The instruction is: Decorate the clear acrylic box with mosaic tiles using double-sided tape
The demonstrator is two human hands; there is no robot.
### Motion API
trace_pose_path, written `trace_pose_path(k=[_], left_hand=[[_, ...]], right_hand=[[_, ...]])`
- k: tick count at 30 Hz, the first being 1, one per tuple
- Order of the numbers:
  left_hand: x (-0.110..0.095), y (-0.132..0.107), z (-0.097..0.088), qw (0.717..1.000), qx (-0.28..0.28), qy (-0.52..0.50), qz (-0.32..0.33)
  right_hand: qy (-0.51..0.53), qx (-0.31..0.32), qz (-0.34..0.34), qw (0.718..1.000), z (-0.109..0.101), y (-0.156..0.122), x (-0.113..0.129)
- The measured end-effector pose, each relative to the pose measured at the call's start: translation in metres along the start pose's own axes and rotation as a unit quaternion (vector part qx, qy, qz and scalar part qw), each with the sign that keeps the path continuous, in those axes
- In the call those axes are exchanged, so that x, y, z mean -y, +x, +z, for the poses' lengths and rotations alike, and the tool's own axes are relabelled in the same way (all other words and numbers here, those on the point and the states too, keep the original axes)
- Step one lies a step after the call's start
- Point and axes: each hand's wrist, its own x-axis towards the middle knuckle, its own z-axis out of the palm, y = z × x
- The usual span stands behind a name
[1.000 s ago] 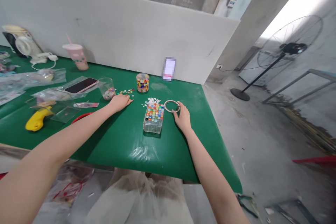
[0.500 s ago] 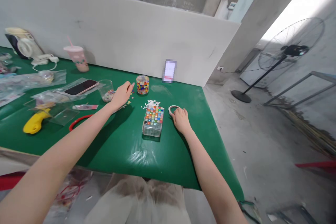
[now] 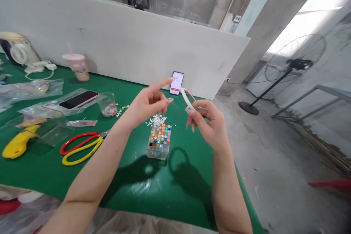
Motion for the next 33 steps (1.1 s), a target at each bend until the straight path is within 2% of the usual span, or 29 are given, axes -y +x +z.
trace_pose_path(k=[2,7,12,14,16,18,21,25,28,33], left_hand=[[-0.001,-0.001,0.000,0.999,0.031,-0.010,-0.008],[0.003,-0.002,-0.005,0.994,0.102,-0.026,-0.035],[-0.010,-0.015,-0.011,0.992,0.118,-0.043,-0.025],[-0.021,-0.023,-0.012,0.994,0.088,-0.061,-0.019],[-0.028,-0.028,-0.011,0.997,0.009,-0.075,-0.014],[-0.028,-0.027,-0.012,0.995,-0.065,-0.077,-0.002],[-0.018,-0.020,-0.013,0.992,-0.099,-0.074,0.004],[-0.009,-0.014,-0.013,0.994,-0.052,-0.086,-0.041],[-0.011,-0.016,-0.010,0.991,-0.002,-0.114,-0.070],[-0.011,-0.015,-0.007,0.985,0.042,-0.139,-0.098]], right_hand=[[0.008,0.002,-0.015,1.000,0.001,-0.003,0.007],[-0.032,0.071,-0.038,0.996,0.004,-0.010,0.007],[-0.019,0.038,-0.002,0.999,0.004,-0.011,0.002],[-0.007,0.032,0.008,0.999,0.002,-0.013,0.003],[0.025,0.036,0.012,0.999,-0.001,-0.016,0.006],[0.064,0.039,0.018,0.997,-0.004,-0.021,0.012],[0.109,0.034,0.034,0.993,-0.006,-0.030,0.021],[0.133,0.030,0.053,0.989,-0.007,-0.035,0.025],[0.149,0.051,0.062,0.985,-0.007,-0.032,0.023],[0.159,0.078,0.078,0.981,-0.010,-0.028,0.018]])
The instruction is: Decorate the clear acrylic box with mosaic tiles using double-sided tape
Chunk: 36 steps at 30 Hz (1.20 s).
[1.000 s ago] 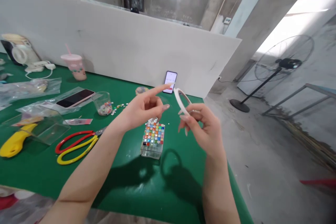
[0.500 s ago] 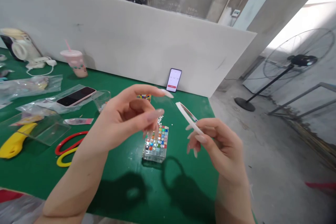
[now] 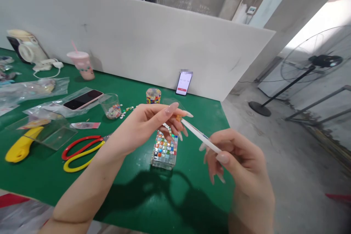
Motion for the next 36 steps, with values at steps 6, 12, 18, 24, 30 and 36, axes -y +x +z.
trace_pose_path(k=[6,12,18,24,30,36], left_hand=[[0.0008,0.0018,0.0034,1.000,0.013,0.010,0.008],[0.0003,0.0021,0.0063,0.999,0.004,0.033,0.014],[-0.0011,0.0020,0.0084,0.999,-0.011,0.044,-0.004],[-0.0018,0.0020,0.0096,0.999,-0.015,0.033,0.004],[-0.0021,0.0005,0.0096,0.999,-0.015,0.030,-0.005],[-0.0015,-0.0003,0.0088,0.999,-0.034,0.033,-0.005]], right_hand=[[-0.003,0.008,0.014,1.000,-0.0018,0.0032,-0.0001],[-0.029,0.024,0.028,0.999,-0.0043,0.0040,0.0036],[-0.040,0.027,0.041,0.998,-0.0050,0.0021,0.0049],[-0.051,0.016,0.030,0.998,-0.0041,0.0018,0.0066],[-0.054,0.020,0.041,0.997,-0.0056,0.0025,0.0064],[-0.069,0.028,0.040,0.996,-0.0054,0.0023,0.0085]])
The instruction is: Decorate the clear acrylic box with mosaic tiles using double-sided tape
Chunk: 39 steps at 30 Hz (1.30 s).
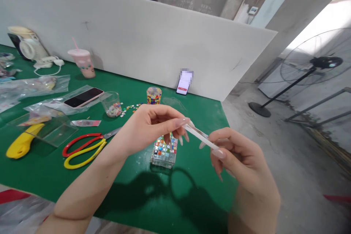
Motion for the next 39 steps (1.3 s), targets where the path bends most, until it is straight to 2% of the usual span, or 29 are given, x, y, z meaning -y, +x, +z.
trace_pose_path(k=[6,12,16,19,25,27,29,32,34,35,37,39], left_hand=[[0.002,-0.002,0.002,1.000,-0.002,-0.007,-0.005],[0.003,-0.003,0.002,0.999,0.026,-0.025,0.021],[0.002,-0.003,0.003,1.000,0.017,-0.023,0.009],[0.004,-0.002,0.004,0.999,0.000,-0.034,0.042],[0.018,0.005,0.013,0.985,-0.094,-0.064,0.128],[0.023,0.010,0.010,0.978,-0.128,-0.063,0.150],[0.026,0.018,0.000,0.963,-0.186,-0.068,0.184],[0.023,0.027,-0.026,0.930,-0.271,-0.094,0.230],[0.018,0.027,-0.037,0.942,-0.245,-0.087,0.214],[0.016,0.026,-0.038,0.951,-0.219,-0.075,0.205],[0.012,0.018,-0.031,0.966,-0.165,-0.046,0.195],[0.010,0.008,-0.017,0.972,-0.131,-0.012,0.194]], right_hand=[[-0.029,0.008,0.012,0.999,-0.001,0.000,0.004],[-0.033,0.001,0.006,0.999,-0.001,-0.001,0.004],[-0.052,0.003,-0.003,0.999,-0.002,-0.004,0.004],[-0.068,-0.007,-0.012,0.998,0.000,-0.004,0.003],[-0.100,-0.051,-0.051,0.992,0.017,0.005,-0.002],[-0.111,-0.061,-0.065,0.990,0.023,0.004,0.000],[-0.102,-0.084,-0.081,0.988,0.025,-0.002,0.004],[-0.087,-0.182,-0.095,0.975,0.020,-0.015,0.015],[-0.110,-0.229,-0.094,0.963,0.012,-0.016,0.016],[-0.136,-0.218,-0.082,0.963,0.007,-0.013,0.013],[-0.220,-0.151,-0.024,0.963,0.000,0.003,-0.006],[-0.322,-0.071,0.050,0.943,-0.003,0.024,-0.037]])
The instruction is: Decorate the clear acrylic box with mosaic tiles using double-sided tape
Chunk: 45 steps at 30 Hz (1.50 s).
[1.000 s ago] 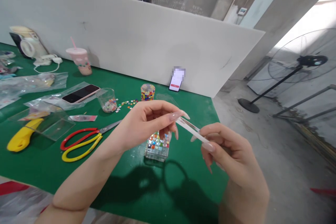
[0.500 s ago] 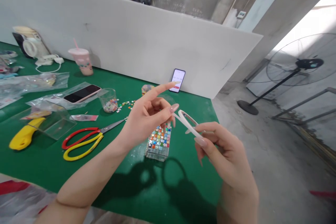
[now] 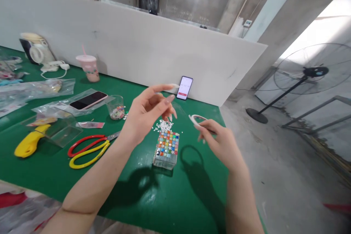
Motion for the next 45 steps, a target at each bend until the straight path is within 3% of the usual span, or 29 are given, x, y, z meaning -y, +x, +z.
trace_pose_path(k=[1,4,7,10,11,12,15,18,23,28,33,35,36,39,41,45], left_hand=[[-0.003,-0.006,0.006,1.000,0.012,0.015,0.004],[-0.009,-0.020,0.016,0.997,0.036,0.057,0.023],[-0.012,-0.028,0.018,0.993,0.051,0.088,0.060],[-0.014,-0.035,0.023,0.990,0.063,0.112,0.063],[-0.014,-0.037,0.026,0.990,0.069,0.109,0.054],[-0.014,-0.039,0.029,0.992,0.073,0.095,0.044],[-0.011,-0.045,0.042,0.998,0.055,-0.021,0.015],[-0.007,-0.049,0.051,0.990,0.024,-0.132,-0.034],[-0.003,-0.054,0.058,0.985,-0.001,-0.163,-0.061],[0.003,-0.057,0.067,0.995,-0.027,-0.091,-0.019],[0.004,-0.052,0.060,0.994,-0.079,-0.004,0.079],[-0.004,-0.051,0.049,0.989,-0.022,0.078,0.120],[-0.009,-0.050,0.043,0.979,0.044,0.144,0.134],[-0.023,-0.050,0.033,0.910,0.213,0.319,0.157],[-0.028,-0.051,0.033,0.880,0.236,0.374,0.173],[-0.028,-0.053,0.039,0.837,0.207,0.446,0.242]], right_hand=[[-0.061,0.045,0.015,0.997,0.012,0.011,-0.012],[-0.097,0.095,0.033,0.990,0.045,0.033,-0.038],[-0.091,0.102,0.014,0.991,0.053,0.032,-0.032],[-0.018,0.035,-0.034,0.999,0.040,0.012,0.001],[0.089,-0.029,-0.068,0.993,0.034,0.004,0.015],[0.182,-0.078,-0.102,0.975,0.030,-0.005,0.027],[0.319,-0.098,-0.147,0.931,0.029,-0.024,0.054],[0.362,-0.127,-0.143,0.912,0.036,-0.031,0.059],[0.409,-0.160,-0.133,0.888,0.046,-0.032,0.058],[0.510,-0.146,-0.074,0.845,0.050,-0.034,0.065],[0.514,-0.188,-0.031,0.836,0.045,-0.029,0.064],[0.498,-0.204,-0.028,0.842,0.040,-0.027,0.062],[0.494,-0.198,-0.031,0.846,0.038,-0.027,0.061],[0.494,-0.162,-0.049,0.853,0.030,-0.026,0.059],[0.491,-0.153,-0.052,0.856,0.027,-0.027,0.059],[0.499,-0.137,-0.035,0.855,0.025,-0.029,0.060]])
